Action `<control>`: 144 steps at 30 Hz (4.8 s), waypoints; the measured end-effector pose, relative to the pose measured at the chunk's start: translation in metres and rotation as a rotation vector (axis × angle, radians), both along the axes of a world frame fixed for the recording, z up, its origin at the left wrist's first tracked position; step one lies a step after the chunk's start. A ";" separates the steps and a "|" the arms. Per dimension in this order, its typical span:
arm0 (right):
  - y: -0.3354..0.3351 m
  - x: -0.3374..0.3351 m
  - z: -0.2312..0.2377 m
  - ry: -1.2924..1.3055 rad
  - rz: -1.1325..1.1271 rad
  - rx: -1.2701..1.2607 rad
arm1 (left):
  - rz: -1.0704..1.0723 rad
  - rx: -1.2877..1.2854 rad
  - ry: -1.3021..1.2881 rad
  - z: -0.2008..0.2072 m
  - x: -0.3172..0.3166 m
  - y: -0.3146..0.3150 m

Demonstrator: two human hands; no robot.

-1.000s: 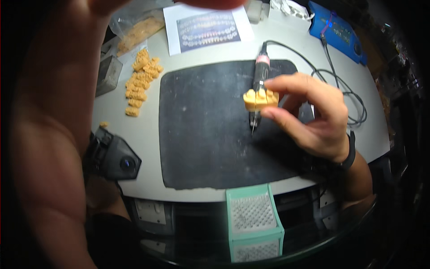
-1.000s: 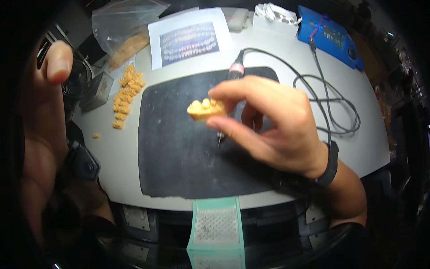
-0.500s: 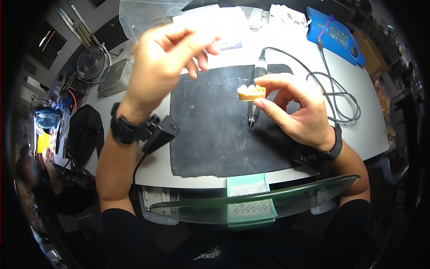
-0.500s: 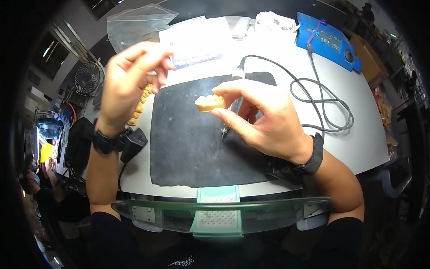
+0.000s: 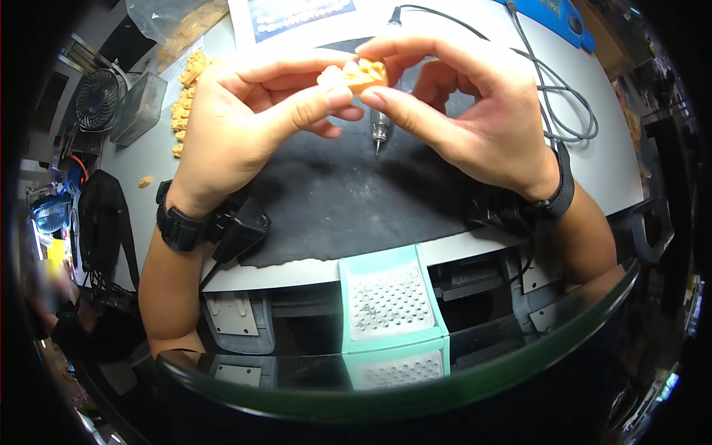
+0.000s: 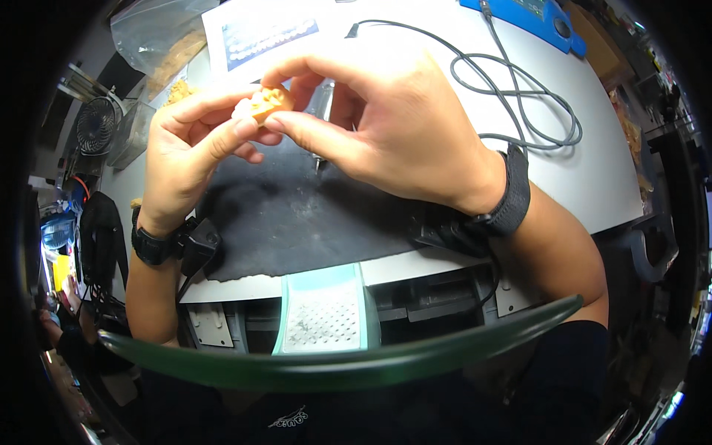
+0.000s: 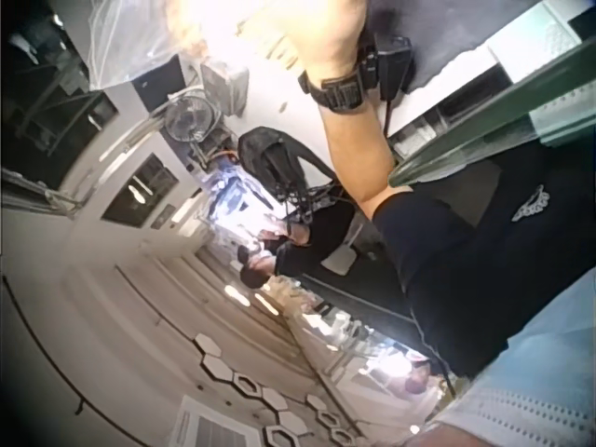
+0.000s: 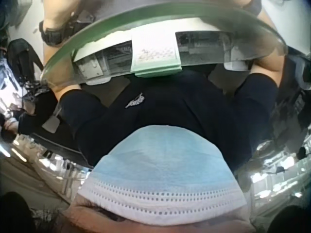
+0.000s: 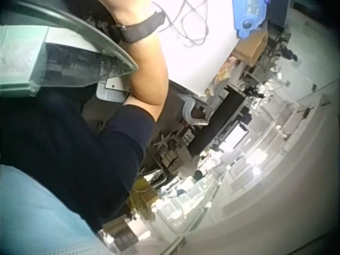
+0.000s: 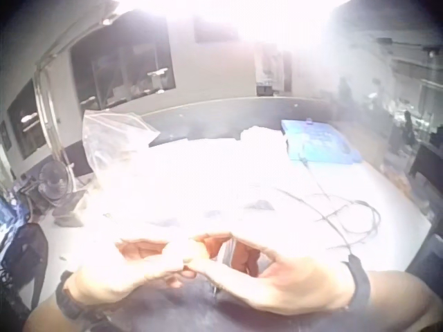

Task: Trimming or polishing a dental arch model using a rotary tool.

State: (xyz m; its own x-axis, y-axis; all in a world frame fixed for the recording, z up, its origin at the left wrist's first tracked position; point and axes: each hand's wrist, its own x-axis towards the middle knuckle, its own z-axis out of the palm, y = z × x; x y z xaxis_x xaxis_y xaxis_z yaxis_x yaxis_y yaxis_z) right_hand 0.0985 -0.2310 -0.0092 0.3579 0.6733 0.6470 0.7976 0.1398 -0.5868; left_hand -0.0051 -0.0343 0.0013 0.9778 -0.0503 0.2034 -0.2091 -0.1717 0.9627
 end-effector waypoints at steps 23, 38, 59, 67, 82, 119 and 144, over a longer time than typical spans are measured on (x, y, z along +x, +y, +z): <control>-0.007 -0.001 0.003 0.584 0.017 -0.064 | 0.032 0.010 -0.099 -0.010 -0.005 0.004; -0.009 -0.003 0.005 0.219 0.099 -0.103 | 0.039 0.011 -0.135 -0.011 -0.006 0.001; -0.006 -0.009 0.004 0.131 -0.010 -0.045 | -0.073 -0.236 -0.065 -0.016 -0.006 0.005; -0.004 -0.011 0.005 0.127 -0.007 -0.022 | -0.009 0.016 -0.211 -0.017 -0.004 0.010; -0.010 -0.003 0.010 0.092 0.093 -0.027 | -0.033 -0.044 -0.252 -0.013 -0.006 0.005; -0.010 -0.006 0.010 0.104 0.064 -0.036 | -0.008 -0.051 -0.209 -0.010 -0.008 0.002; -0.007 -0.007 0.009 0.108 0.144 -0.017 | 0.017 -0.215 -0.119 -0.005 -0.010 -0.007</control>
State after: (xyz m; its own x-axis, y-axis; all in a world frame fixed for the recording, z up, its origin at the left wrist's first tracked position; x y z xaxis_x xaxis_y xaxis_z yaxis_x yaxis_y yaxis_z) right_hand 0.0920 -0.2383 -0.0004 0.3239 0.7331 0.5980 0.7026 0.2370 -0.6710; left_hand -0.0151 -0.0414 -0.0033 0.9465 0.0226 0.3218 -0.3224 0.0303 0.9461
